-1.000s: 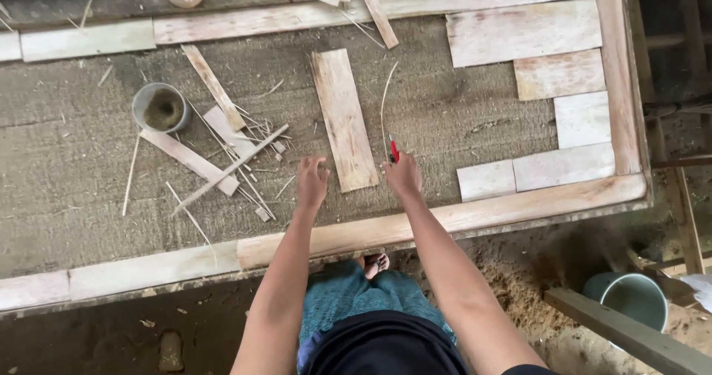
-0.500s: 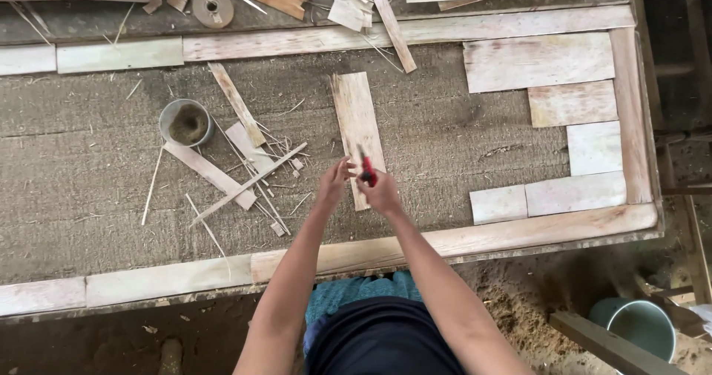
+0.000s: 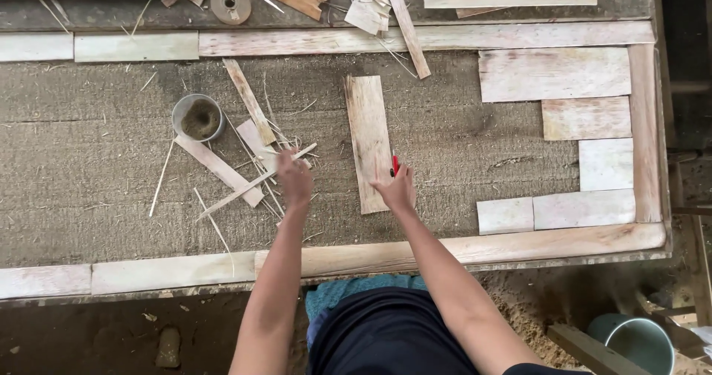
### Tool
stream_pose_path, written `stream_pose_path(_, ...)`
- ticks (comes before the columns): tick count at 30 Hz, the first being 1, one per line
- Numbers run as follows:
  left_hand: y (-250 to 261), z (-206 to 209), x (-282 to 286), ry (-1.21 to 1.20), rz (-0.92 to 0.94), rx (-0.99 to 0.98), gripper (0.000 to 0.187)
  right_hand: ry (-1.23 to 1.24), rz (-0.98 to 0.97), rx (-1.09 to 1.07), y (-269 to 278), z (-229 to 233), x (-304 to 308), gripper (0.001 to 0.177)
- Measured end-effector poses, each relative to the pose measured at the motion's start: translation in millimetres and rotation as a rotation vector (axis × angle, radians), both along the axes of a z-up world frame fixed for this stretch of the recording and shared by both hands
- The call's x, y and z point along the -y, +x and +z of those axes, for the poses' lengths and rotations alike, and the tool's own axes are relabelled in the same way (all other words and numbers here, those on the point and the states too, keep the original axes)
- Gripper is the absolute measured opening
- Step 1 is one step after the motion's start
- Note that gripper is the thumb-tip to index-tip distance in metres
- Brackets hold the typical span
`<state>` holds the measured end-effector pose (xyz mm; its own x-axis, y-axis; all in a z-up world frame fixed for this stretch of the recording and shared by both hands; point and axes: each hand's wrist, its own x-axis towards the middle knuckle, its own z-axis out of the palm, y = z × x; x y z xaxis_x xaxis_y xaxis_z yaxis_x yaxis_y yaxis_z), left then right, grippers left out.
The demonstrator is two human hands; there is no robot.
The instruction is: The person uses a red utility knife to shave thin strips from a rectangular piece of wood on a workbench. They repeatedly scrape the knife along the wood's surface, creating shavings that accumulate on the table. The person flips the wood and continues shaving different sides throughout the clip.
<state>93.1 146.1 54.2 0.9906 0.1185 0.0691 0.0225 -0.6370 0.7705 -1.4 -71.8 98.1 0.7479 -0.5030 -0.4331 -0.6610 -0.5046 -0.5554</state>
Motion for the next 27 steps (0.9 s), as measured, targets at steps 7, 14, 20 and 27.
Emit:
stream_pose_path(7,-29.4,-65.7,50.6,-0.248,-0.322,-0.26,0.027,0.04,-0.002,-0.123,11.7,-52.5,18.2,0.085)
stream_pose_path(14,-31.2,-29.9,56.2,-0.349,-0.323,-0.502,0.035,0.43,-0.229,0.059,0.4,-59.3,30.0,0.023)
stream_pose_path(20,-39.3,-11.6,62.8,-0.664,-0.449,-0.652,0.044,0.717,-0.399,0.284,-3.4,-17.3,29.9,0.029)
stream_pose_path(27,-23.4,-56.8,65.8,-1.021,-0.513,-0.876,0.079,0.857,-0.436,0.427,-4.8,-4.8,40.6,0.016)
